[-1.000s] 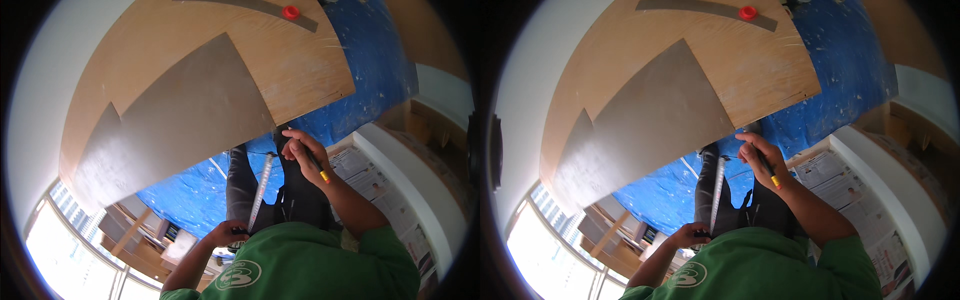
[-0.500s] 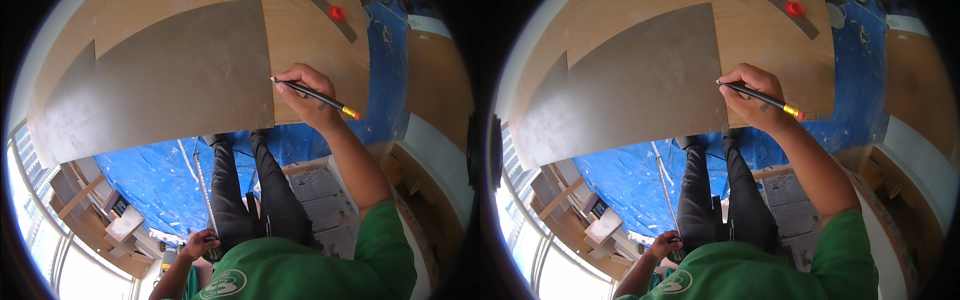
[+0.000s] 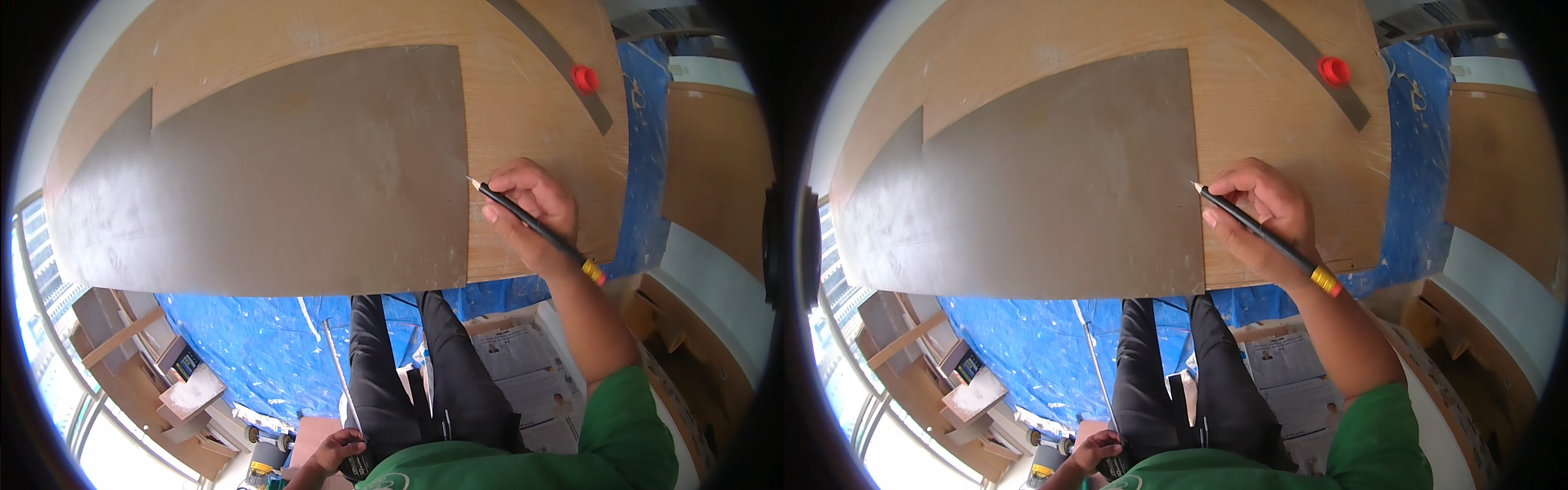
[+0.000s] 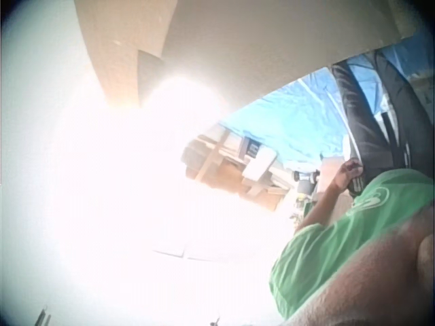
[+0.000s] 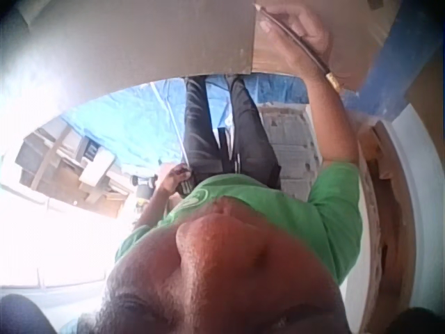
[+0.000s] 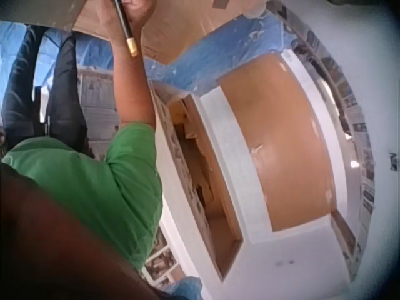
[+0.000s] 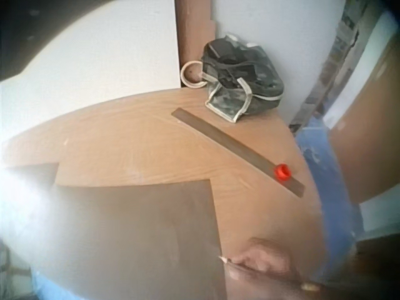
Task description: The person measures and marks a large wooden board using a tape measure and pencil. They repeatedly extend the tape measure, align it along the board's edges, and make pencil marks at specific intervals.
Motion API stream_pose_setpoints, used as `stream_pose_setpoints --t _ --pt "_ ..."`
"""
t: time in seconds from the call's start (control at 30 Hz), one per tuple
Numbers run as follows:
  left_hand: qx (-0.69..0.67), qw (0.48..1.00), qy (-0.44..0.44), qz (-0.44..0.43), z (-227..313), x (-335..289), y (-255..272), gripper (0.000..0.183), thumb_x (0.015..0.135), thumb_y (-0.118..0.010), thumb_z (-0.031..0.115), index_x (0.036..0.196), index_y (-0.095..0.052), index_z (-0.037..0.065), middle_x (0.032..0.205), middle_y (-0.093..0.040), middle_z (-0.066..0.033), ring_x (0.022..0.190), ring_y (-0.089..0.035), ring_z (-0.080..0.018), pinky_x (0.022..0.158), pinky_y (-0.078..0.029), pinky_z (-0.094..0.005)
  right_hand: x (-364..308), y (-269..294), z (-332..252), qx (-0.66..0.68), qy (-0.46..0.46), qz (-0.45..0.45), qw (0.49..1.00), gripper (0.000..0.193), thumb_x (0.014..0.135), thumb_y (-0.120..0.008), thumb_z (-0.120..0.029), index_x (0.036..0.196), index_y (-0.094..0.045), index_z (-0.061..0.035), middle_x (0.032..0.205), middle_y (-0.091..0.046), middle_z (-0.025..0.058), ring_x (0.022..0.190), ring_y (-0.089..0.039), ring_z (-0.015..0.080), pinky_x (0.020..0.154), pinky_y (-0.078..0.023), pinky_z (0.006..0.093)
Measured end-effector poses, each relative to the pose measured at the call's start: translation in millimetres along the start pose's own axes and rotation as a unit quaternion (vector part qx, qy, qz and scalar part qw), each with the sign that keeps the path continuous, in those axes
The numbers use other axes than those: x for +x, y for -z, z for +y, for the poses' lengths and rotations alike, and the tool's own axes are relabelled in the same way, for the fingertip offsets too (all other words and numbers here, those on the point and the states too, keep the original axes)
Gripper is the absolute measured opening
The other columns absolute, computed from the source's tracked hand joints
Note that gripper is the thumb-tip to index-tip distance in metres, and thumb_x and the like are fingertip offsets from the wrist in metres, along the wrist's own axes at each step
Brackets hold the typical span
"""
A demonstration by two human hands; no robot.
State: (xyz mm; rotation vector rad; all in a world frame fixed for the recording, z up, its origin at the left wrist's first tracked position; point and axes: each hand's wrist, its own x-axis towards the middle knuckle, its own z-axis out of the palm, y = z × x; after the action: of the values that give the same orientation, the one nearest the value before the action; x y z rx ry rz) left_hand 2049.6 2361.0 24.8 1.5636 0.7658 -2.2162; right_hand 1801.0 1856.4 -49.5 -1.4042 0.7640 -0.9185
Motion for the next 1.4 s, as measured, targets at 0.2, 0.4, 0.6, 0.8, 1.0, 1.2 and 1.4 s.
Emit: stream_pose_setpoints --t 0.2,0.4,0.6,0.8,1.0,1.2,1.4 --pt "0.011 1.000 -0.004 0.004 3.1 0.0 -1.0 0.019 0.089 -0.075 0.005 0.106 -0.067 0.006 0.094 -0.070 -0.0018 0.085 -0.067 -0.0128 0.077 -0.054 -0.0275 5.5 -3.7 -8.7 -0.150 0.033 -0.012 0.988 0.020 0.080 -0.071 0.009 0.096 -0.066 -0.0010 0.090 -0.064 0.0100 0.075 -0.062 0.0154 0.063 -0.048 0.0258" --pt "0.039 0.999 -0.003 0.002 6.0 5.0 0.1 0.019 0.089 -0.074 0.003 0.107 -0.067 0.005 0.094 -0.069 -0.0010 0.087 -0.066 -0.0121 0.080 -0.053 -0.0275 2.8 -10.0 0.5 -0.123 0.056 -0.002 0.991 0.021 0.078 -0.072 0.010 0.096 -0.066 -0.0008 0.086 -0.066 0.0104 0.068 -0.061 0.0149 0.059 -0.048 0.0249" --pt "0.030 1.000 -0.001 -0.007 8.4 5.7 -2.3 0.019 0.089 -0.074 0.004 0.107 -0.068 0.005 0.096 -0.070 -0.0010 0.088 -0.066 -0.0119 0.080 -0.053 -0.0272 -0.2 -15.6 -2.9 -0.148 0.050 -0.005 0.988 0.020 0.075 -0.073 0.010 0.091 -0.064 -0.0006 0.079 -0.064 0.0093 0.062 -0.060 0.0159 0.056 -0.048 0.0264" --pt "0.029 0.999 0.006 -0.013 8.9 7.0 -0.5 0.019 0.089 -0.075 0.004 0.106 -0.068 0.005 0.094 -0.069 -0.0007 0.087 -0.066 -0.0113 0.080 -0.052 -0.0262 0.0 -18.3 -3.4 -0.221 0.075 -0.022 0.972 0.021 0.074 -0.074 0.010 0.085 -0.061 -0.0016 0.073 -0.062 0.0090 0.059 -0.059 0.0183 0.052 -0.046 0.0280" --pt "0.028 1.000 0.006 -0.012 10.1 7.4 -1.5 0.018 0.089 -0.075 0.004 0.106 -0.068 0.005 0.093 -0.069 -0.0003 0.087 -0.065 -0.0109 0.080 -0.052 -0.0258 0.9 -20.3 -4.4 -0.245 0.074 -0.022 0.966 0.021 0.075 -0.074 0.010 0.084 -0.060 -0.0026 0.072 -0.061 0.0090 0.057 -0.058 0.0193 0.051 -0.045 0.0287" --pt "0.039 0.999 0.007 -0.012 8.5 11.1 1.7 0.018 0.088 -0.075 0.003 0.105 -0.068 0.005 0.093 -0.069 -0.0001 0.087 -0.065 -0.0106 0.081 -0.051 -0.0257 1.6 -20.2 -1.7 -0.248 0.090 -0.027 0.964 0.021 0.075 -0.074 0.009 0.084 -0.059 -0.0030 0.071 -0.061 0.0092 0.058 -0.059 0.0199 0.051 -0.046 0.0292" --pt "0.034 0.999 0.017 -0.017 13.4 10.0 -2.7 0.018 0.088 -0.075 0.003 0.104 -0.068 0.005 0.094 -0.068 0.0001 0.087 -0.064 -0.0103 0.080 -0.051 -0.0251 1.9 -20.5 1.4 -0.239 0.083 -0.026 0.967 0.020 0.076 -0.074 0.009 0.083 -0.060 -0.0031 0.071 -0.061 0.0096 0.059 -0.061 0.0210 0.053 -0.047 0.0295"
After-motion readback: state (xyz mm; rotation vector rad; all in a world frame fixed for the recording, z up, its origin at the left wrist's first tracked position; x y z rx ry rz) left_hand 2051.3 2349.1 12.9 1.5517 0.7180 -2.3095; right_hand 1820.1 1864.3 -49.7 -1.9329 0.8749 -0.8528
